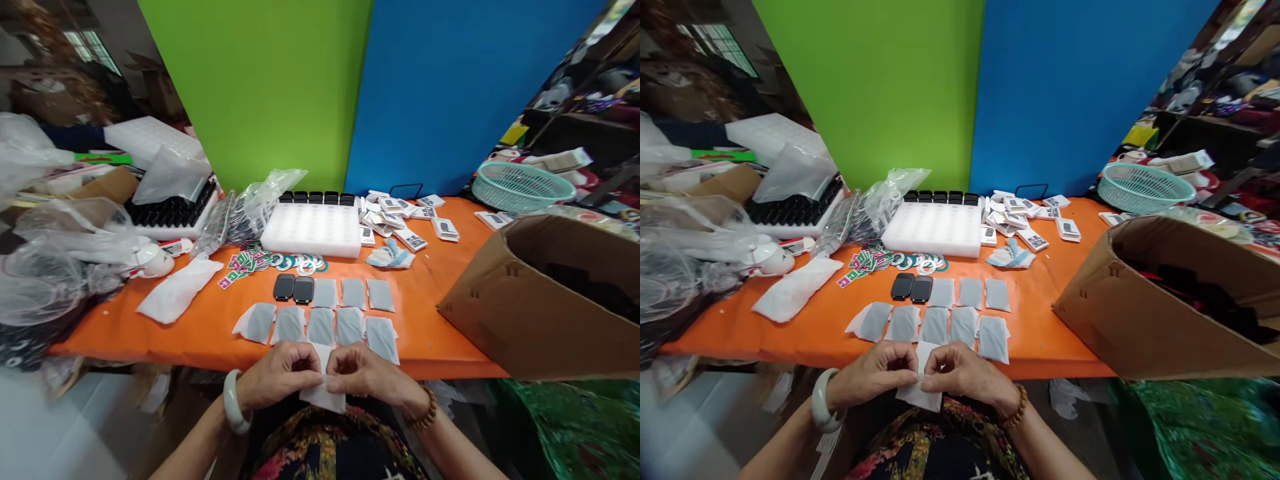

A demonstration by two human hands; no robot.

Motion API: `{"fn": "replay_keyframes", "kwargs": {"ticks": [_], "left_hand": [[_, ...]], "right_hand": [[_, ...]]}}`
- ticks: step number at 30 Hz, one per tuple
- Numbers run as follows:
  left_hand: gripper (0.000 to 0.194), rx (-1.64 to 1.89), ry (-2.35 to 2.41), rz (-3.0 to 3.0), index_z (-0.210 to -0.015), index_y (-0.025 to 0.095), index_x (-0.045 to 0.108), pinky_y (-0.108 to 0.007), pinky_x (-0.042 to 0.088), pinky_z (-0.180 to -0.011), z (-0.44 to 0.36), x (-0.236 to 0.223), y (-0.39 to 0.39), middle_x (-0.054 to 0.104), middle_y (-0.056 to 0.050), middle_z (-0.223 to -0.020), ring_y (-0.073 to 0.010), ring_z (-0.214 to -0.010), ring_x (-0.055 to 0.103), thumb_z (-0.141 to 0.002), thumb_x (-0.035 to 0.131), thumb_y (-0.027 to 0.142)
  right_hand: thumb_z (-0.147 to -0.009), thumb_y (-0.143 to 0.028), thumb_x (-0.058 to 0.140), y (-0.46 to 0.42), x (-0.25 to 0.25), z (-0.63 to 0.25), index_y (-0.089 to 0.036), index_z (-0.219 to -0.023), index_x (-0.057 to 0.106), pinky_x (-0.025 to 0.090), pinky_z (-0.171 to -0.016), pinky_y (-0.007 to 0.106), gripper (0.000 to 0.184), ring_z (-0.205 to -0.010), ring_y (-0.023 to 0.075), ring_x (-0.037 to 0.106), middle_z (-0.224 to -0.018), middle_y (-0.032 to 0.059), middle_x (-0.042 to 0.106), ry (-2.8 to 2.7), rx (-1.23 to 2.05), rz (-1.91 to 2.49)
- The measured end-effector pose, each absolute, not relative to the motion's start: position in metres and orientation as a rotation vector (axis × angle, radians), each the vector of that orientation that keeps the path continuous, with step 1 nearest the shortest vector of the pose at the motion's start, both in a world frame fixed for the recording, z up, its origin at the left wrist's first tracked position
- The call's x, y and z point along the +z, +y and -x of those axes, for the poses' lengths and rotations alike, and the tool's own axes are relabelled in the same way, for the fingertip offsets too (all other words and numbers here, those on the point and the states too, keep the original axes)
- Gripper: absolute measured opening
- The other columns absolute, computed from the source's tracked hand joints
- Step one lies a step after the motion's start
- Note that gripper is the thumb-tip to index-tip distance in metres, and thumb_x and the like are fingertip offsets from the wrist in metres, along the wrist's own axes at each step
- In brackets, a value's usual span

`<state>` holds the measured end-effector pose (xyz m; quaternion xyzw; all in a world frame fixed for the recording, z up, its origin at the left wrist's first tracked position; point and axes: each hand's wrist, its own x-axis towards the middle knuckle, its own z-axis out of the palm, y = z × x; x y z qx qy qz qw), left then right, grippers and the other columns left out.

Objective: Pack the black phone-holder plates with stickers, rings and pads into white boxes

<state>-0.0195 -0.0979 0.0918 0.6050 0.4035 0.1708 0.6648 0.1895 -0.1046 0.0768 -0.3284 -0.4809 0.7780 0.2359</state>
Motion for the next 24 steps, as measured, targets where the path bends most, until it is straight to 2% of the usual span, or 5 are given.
{"fn": "replay_keyframes", "kwargs": {"ticks": [6, 13, 18, 21, 24], "left_hand": [[0.036, 0.446, 0.607, -0.981, -0.071, 0.015, 0.056, -0.022, 0.039, -0.057, 0.030, 0.089, -0.108, 0.057, -0.001, -0.068, -0.0098, -0.059, 0.051, -0.066, 0.077, 0.044], [0.025, 0.455, 0.784, -1.107, -0.072, 0.016, 0.056, -0.019, 0.033, -0.047, 0.045, 0.102, -0.103, 0.051, 0.004, -0.057, -0.0062, -0.046, 0.044, -0.075, 0.070, 0.036], [0.010, 0.458, 0.986, -1.389, -0.073, 0.016, 0.061, -0.021, 0.036, -0.054, 0.055, 0.105, -0.103, 0.054, 0.003, -0.061, -0.0097, -0.055, 0.046, -0.079, 0.062, 0.024], [0.011, 0.526, 1.163, -1.722, -0.072, 0.018, 0.066, -0.024, 0.038, -0.065, 0.060, 0.094, -0.099, 0.061, -0.001, -0.067, -0.0140, -0.066, 0.052, -0.081, 0.059, 0.019], [0.014, 0.583, 1.234, -1.948, -0.073, 0.020, 0.068, -0.026, 0.038, -0.069, 0.066, 0.083, -0.093, 0.064, -0.003, -0.073, -0.0170, -0.072, 0.055, -0.083, 0.059, 0.019]], "right_hand": [[-0.059, -0.043, 0.081, -0.112, 0.081, -0.178, -0.017, -0.057, 0.055, 0.036, -0.056, 0.023, 0.037, -0.061, 0.0116, 0.047, -0.067, -0.0017, 0.055, -1.178, 2.230, 0.502], [-0.058, -0.035, 0.082, -0.117, 0.069, -0.162, -0.017, -0.051, 0.043, 0.028, -0.048, 0.020, 0.044, -0.051, 0.0079, 0.039, -0.058, -0.0044, 0.046, -0.946, 2.197, 0.534], [-0.071, -0.040, 0.075, -0.111, 0.064, -0.158, -0.019, -0.076, 0.050, 0.018, -0.037, 0.018, 0.033, -0.040, 0.0034, 0.027, -0.057, -0.0087, 0.044, -1.123, 2.273, 0.727], [-0.081, -0.038, 0.066, -0.091, 0.060, -0.153, -0.021, -0.091, 0.051, 0.025, -0.039, 0.018, 0.025, -0.041, 0.0046, 0.032, -0.061, -0.0081, 0.047, -1.407, 2.067, 0.871], [-0.085, -0.035, 0.057, -0.052, 0.051, -0.146, -0.021, -0.100, 0.054, 0.037, -0.050, 0.022, 0.021, -0.054, 0.0096, 0.047, -0.074, -0.0020, 0.056, -1.692, 1.527, 1.106]]}}
